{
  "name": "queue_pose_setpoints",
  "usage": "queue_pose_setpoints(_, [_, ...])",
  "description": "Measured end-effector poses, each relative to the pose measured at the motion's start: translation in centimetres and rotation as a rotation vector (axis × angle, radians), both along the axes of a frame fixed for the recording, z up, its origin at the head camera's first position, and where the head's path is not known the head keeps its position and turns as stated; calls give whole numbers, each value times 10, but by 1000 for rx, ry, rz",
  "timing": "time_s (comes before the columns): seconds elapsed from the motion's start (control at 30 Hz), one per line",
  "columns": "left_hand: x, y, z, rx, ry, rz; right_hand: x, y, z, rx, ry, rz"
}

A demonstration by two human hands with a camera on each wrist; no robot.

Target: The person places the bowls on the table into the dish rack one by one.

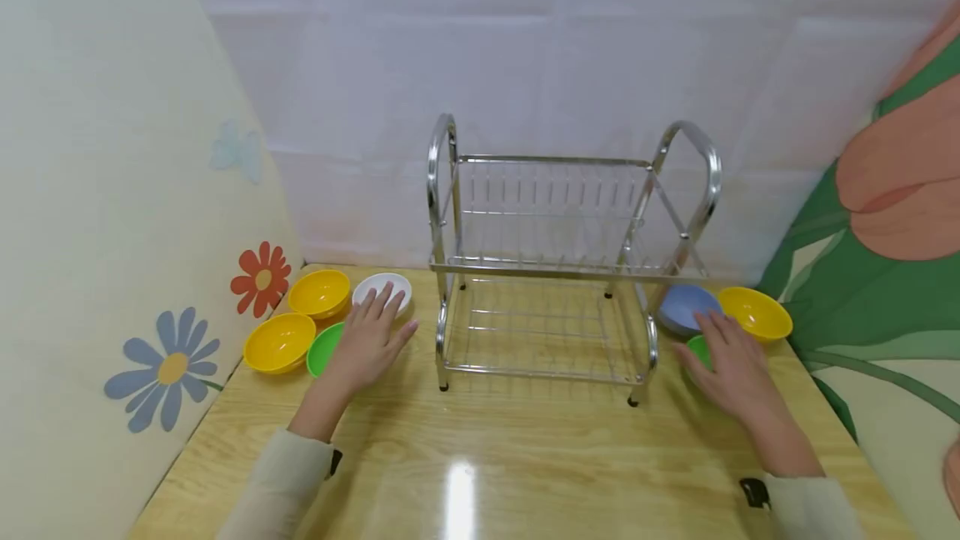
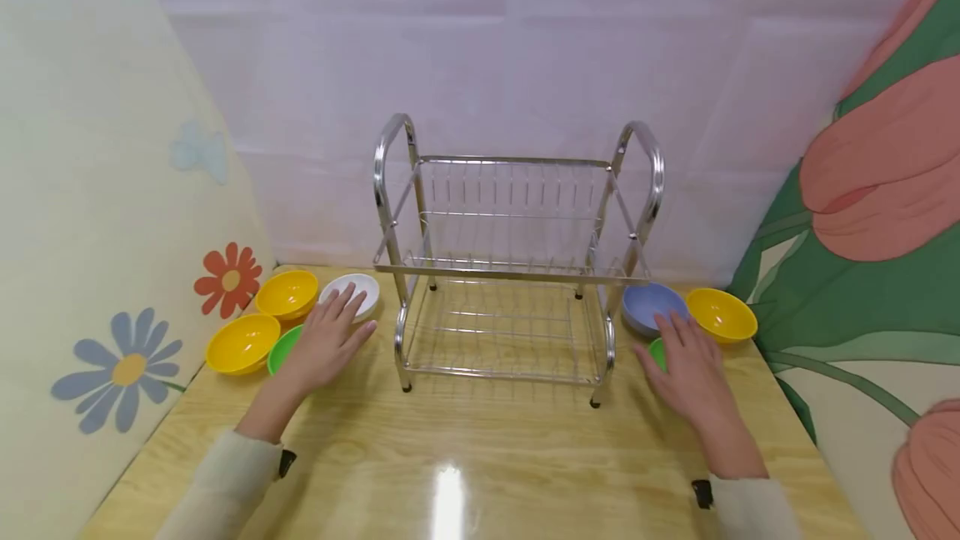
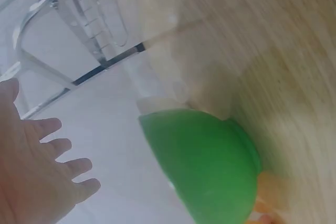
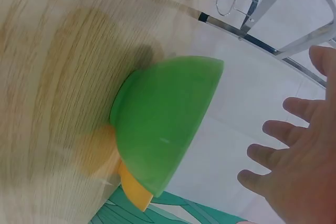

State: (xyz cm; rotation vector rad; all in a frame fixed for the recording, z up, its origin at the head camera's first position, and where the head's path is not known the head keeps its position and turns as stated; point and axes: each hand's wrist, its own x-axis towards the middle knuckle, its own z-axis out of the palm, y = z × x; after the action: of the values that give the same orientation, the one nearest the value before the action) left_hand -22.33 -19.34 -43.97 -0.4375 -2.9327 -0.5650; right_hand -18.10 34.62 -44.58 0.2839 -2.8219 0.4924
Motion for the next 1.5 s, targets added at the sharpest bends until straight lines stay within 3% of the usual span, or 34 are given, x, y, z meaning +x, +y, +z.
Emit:
queue_pose_setpoints(0.27, [9, 5, 17, 19, 50, -23, 11, 11, -3, -17, 40, -10])
queue_pose_setpoints(0.47, [15, 8, 37, 36, 117, -43, 15, 21, -9, -16, 84, -10])
queue_pose_setpoints(0.63, [16, 12, 55, 84, 168, -61, 19, 29, -13, -23, 63, -26])
queue_pose_setpoints(0.8, [14, 14, 75, 128, 234, -69, 20, 37, -16, -36, 7, -52])
queue_pose_setpoints(1.07, [10, 19, 107, 141, 277, -80, 22, 48, -24, -80, -44, -65])
queue_pose_setpoints(1.5, [-2, 29, 144, 190, 375, -107, 25, 56, -31, -143, -109, -78])
